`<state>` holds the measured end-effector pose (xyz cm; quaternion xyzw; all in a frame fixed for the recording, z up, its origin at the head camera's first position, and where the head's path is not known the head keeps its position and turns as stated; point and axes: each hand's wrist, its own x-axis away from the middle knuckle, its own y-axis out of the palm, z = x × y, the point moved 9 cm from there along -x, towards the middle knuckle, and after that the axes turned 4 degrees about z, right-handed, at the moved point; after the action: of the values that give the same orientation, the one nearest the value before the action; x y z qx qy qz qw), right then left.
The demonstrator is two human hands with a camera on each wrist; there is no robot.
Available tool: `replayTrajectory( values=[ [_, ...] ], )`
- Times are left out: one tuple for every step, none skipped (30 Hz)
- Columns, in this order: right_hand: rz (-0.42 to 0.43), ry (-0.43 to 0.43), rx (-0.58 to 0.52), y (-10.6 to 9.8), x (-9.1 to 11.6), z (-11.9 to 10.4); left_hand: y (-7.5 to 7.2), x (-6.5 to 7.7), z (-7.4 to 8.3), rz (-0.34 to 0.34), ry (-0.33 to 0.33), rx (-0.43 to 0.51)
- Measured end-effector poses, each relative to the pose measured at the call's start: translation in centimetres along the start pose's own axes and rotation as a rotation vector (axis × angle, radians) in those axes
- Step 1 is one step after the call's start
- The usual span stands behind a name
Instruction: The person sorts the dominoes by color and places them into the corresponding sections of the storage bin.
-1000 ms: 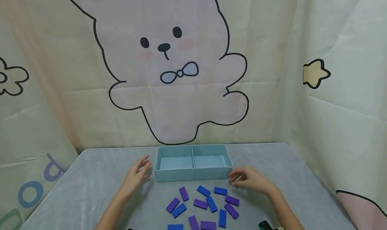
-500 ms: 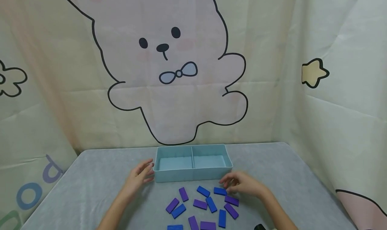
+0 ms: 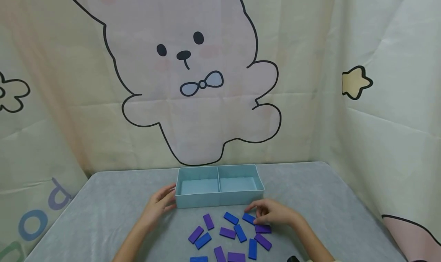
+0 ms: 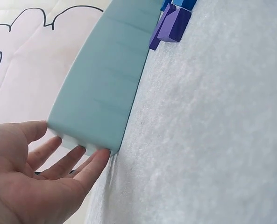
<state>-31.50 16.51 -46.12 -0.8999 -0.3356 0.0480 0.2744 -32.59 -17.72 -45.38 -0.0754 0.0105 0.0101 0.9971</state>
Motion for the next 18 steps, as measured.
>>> replayTrajectory(
  values=[
    [-0.009, -0.002, -0.004, 0.08, 0.02, 0.0, 0.02, 0.0, 0.0, -0.001, -0.001, 0.0],
    [-0.017, -0.006, -0.008, 0.15, 0.04, 0.0, 0.05, 0.0, 0.0, -0.003, -0.002, 0.0],
    [-0.024, -0.007, -0.014, 0.2, 0.05, 0.04, 0.07, -0.01, 0.0, -0.004, -0.003, 0.0],
    [-0.029, -0.006, -0.018, 0.24, 0.06, 0.11, 0.1, -0.02, 0.0, -0.005, -0.003, 0.001],
    [-0.033, -0.008, -0.024, 0.27, 0.06, 0.14, 0.12, -0.04, -0.02, -0.006, -0.003, 0.003],
    [-0.038, -0.01, -0.026, 0.31, 0.07, 0.15, 0.14, -0.05, -0.05, -0.007, -0.004, 0.002],
    [-0.041, -0.011, -0.027, 0.34, 0.07, 0.18, 0.15, -0.06, -0.09, -0.007, -0.006, 0.004],
    [-0.047, -0.014, -0.028, 0.38, 0.08, 0.19, 0.15, -0.07, -0.13, -0.007, -0.007, 0.006],
    [-0.052, -0.016, -0.028, 0.45, 0.08, 0.19, 0.14, -0.08, -0.18, -0.007, -0.009, 0.007],
    [-0.057, -0.018, -0.029, 0.51, 0.08, 0.18, 0.14, -0.07, -0.21, -0.008, -0.009, 0.006],
    [-0.061, -0.022, -0.029, 0.57, 0.08, 0.13, 0.13, -0.08, -0.25, -0.008, -0.01, 0.006],
    [-0.062, -0.023, -0.025, 0.61, 0.06, 0.12, 0.12, -0.08, -0.27, -0.008, -0.011, 0.006],
    [-0.062, -0.022, -0.024, 0.65, 0.01, 0.12, 0.12, -0.08, -0.27, -0.008, -0.013, 0.006],
    [-0.06, -0.021, -0.022, 0.69, -0.06, 0.11, 0.11, -0.07, -0.25, -0.006, -0.013, 0.006],
    [-0.055, -0.018, -0.02, 0.72, -0.15, 0.16, 0.09, -0.05, -0.2, -0.004, -0.013, 0.007],
    [-0.044, -0.015, -0.015, 0.71, -0.24, 0.18, 0.07, -0.03, -0.15, -0.001, -0.012, 0.008],
    [-0.032, -0.016, -0.005, 0.71, -0.32, 0.11, 0.05, -0.01, -0.1, 0.002, -0.013, 0.009],
    [-0.017, -0.011, 0.005, 0.7, -0.42, 0.07, 0.02, -0.01, -0.04, 0.004, -0.015, 0.01]
  ],
)
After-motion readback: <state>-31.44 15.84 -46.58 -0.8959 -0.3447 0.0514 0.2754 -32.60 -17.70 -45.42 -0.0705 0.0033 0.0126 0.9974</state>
